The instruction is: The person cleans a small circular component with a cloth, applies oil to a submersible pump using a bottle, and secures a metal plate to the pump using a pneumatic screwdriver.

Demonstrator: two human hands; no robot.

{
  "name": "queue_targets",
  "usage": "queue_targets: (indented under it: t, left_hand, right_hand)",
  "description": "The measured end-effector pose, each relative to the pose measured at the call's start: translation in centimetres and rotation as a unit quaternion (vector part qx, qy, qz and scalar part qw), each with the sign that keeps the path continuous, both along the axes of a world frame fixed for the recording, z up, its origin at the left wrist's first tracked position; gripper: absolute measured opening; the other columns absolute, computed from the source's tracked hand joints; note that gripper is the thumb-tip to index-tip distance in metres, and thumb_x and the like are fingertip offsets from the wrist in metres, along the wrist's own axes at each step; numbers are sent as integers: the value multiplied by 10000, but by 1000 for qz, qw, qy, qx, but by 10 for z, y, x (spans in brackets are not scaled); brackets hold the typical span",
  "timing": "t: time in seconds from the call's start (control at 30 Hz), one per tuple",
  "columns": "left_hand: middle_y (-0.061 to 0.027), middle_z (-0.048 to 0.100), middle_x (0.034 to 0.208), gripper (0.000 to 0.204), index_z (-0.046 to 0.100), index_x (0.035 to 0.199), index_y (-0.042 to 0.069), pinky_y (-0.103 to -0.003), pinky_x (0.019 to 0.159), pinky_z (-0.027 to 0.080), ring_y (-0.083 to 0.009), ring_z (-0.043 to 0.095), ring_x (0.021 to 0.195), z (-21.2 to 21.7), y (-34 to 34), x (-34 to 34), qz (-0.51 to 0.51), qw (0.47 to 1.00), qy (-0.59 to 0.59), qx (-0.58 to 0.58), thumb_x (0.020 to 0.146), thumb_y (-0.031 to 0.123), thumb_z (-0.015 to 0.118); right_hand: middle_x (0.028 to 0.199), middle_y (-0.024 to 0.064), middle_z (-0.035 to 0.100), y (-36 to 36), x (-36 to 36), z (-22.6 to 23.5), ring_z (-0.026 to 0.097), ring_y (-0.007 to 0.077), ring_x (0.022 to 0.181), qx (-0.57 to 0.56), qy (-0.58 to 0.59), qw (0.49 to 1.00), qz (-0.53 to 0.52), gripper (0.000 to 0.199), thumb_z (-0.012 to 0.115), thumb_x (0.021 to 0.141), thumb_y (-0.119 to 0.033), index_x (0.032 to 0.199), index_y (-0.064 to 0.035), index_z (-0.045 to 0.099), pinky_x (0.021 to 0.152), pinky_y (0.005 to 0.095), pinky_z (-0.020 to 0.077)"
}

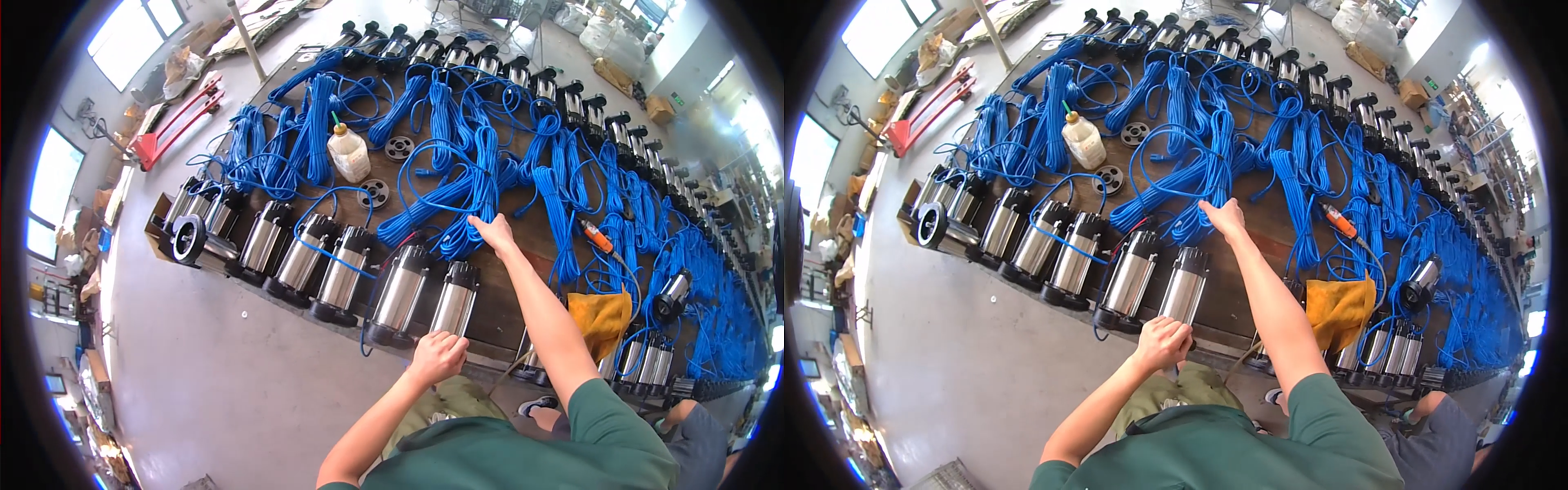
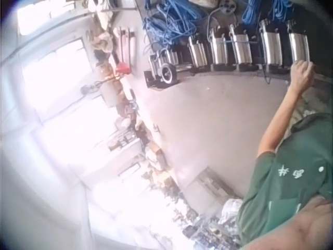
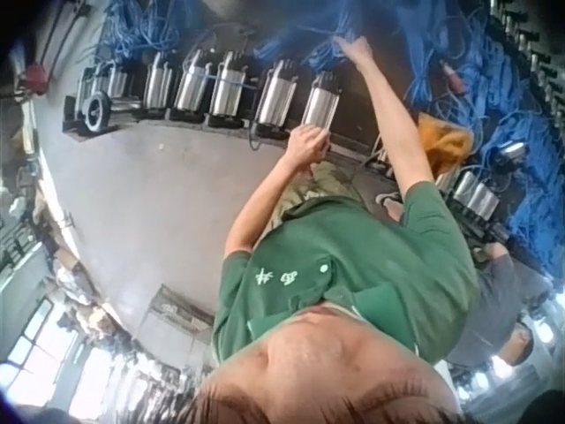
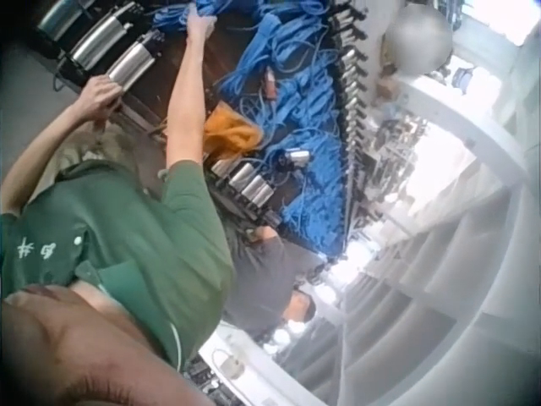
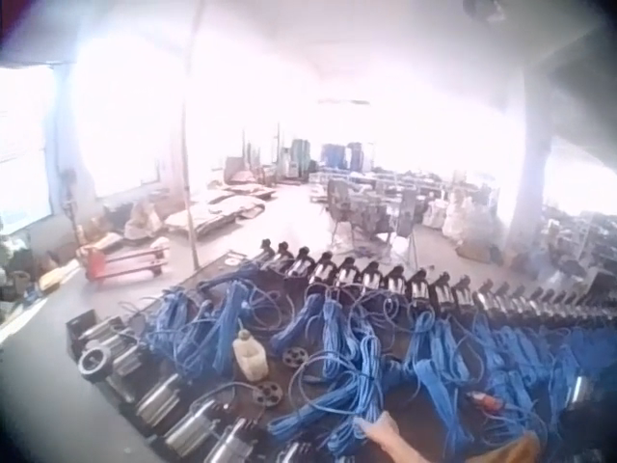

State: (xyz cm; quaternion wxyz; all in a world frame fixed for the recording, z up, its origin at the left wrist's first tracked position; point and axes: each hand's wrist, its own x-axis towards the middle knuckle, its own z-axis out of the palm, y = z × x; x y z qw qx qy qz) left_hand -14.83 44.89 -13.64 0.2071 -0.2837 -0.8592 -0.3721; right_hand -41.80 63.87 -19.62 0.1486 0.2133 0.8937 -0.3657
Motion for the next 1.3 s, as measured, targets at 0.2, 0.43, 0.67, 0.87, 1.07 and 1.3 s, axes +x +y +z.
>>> queue_targets:
  t: [0.2,0.43,0.67,0.87,1.07,1.3]
  left_hand:
    - [-103,603,905,342,621,1033,56,-415,798,487,-291,613,874,13,-1,14,46,991,-94,-82,767,193,787]
    - [-173,595,1113,425,643,1116,43,-463,909,488,-379,578,1059,67,-82,74,295,949,-104,35,725,125,787]
    - [-52,639,955,156,643,1085,-4,-286,759,497,-154,599,880,34,-236,143,460,865,-147,138,958,75,602]
    - [-59,638,915,160,658,1067,-24,-251,701,494,-126,597,794,31,-266,99,292,881,-234,290,960,94,642]
    - [-102,708,1033,256,673,1177,27,-321,860,551,-171,683,971,128,-276,89,124,917,-279,257,924,66,669]
    - [-43,634,1228,471,489,1457,73,-303,875,524,-109,577,1082,135,-265,57,-151,710,-399,560,1062,323,555]
  right_hand:
    - [1345,305,531,-14,52,17,511,455,1267,143,183,968,99,907,758,799,-600,1349,76,510,1061,513,441]
    - [1183,175,670,-3,179,35,653,289,1045,-141,239,961,1,508,787,868,-278,1249,16,624,930,399,524]
    - [1264,170,589,130,239,104,525,363,1233,452,117,872,-143,604,796,823,-361,1298,-49,591,1054,473,425]
    - [955,164,735,253,299,61,719,374,947,401,112,898,-143,229,766,833,-271,946,-74,734,830,470,579]
    - [942,109,735,66,289,205,713,175,826,121,448,869,-172,163,634,963,-61,1096,21,681,746,318,562]
    - [955,45,699,-297,346,267,610,111,865,-229,311,911,145,182,632,971,-131,1089,4,661,773,281,511]
